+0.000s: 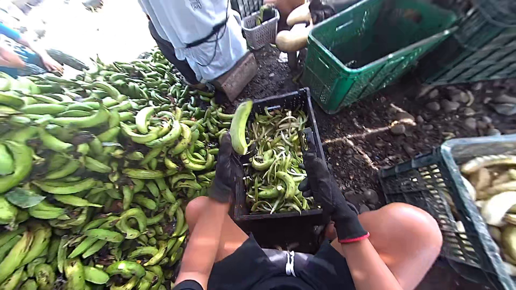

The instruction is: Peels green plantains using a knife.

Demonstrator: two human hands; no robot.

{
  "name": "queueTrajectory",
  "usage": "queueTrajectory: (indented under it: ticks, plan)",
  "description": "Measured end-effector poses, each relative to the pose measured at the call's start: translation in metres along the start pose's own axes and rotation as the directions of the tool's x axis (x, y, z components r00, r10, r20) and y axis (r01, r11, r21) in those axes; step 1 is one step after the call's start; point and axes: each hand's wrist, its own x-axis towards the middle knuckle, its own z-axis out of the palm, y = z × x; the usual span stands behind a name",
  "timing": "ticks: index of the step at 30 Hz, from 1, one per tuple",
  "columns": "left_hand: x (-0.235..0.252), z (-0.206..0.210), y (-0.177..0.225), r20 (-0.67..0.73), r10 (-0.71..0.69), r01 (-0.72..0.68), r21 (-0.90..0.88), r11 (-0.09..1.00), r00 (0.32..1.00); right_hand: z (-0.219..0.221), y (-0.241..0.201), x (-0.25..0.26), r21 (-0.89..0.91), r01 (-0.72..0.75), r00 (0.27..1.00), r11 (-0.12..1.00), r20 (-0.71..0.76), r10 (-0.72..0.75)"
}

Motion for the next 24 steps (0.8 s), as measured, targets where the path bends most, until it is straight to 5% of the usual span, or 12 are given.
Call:
queueTrajectory:
  ticks: [4, 8, 10, 13, 19, 24]
  plan:
    - [0.042, -0.002, 0.013, -0.159, -0.059, 0.062, 0.011, 0.998, 0.985, 0.008, -0.018, 0.016, -0.152, 0.288, 0.952, 0.946, 0.15, -0.266]
    - [0.033, -0.008, 0.016, -0.087, -0.118, 0.132, 0.169, 0.977, 0.989, 0.008, -0.046, 0.048, -0.553, 0.539, 0.842, 0.636, 0.318, -0.436]
    - [0.029, -0.01, 0.0, -0.039, -0.085, 0.092, 0.229, 0.969, 0.996, 0.015, -0.049, 0.062, -0.703, 0.532, 0.839, 0.472, 0.365, -0.403]
    - [0.018, -0.011, -0.02, -0.066, -0.123, 0.134, 0.198, 0.971, 0.99, 0.028, -0.042, 0.068, -0.785, 0.459, 0.883, 0.416, 0.351, -0.311]
    - [0.051, 0.008, -0.017, -0.165, -0.165, 0.145, -0.128, 0.981, 0.972, 0.041, -0.032, 0.067, -0.791, 0.48, 0.851, 0.379, 0.316, -0.418]
    - [0.049, 0.014, -0.03, -0.106, -0.048, 0.05, 0.019, 0.999, 0.993, 0.043, -0.036, 0.079, -0.818, 0.289, 0.941, 0.497, 0.147, -0.306]
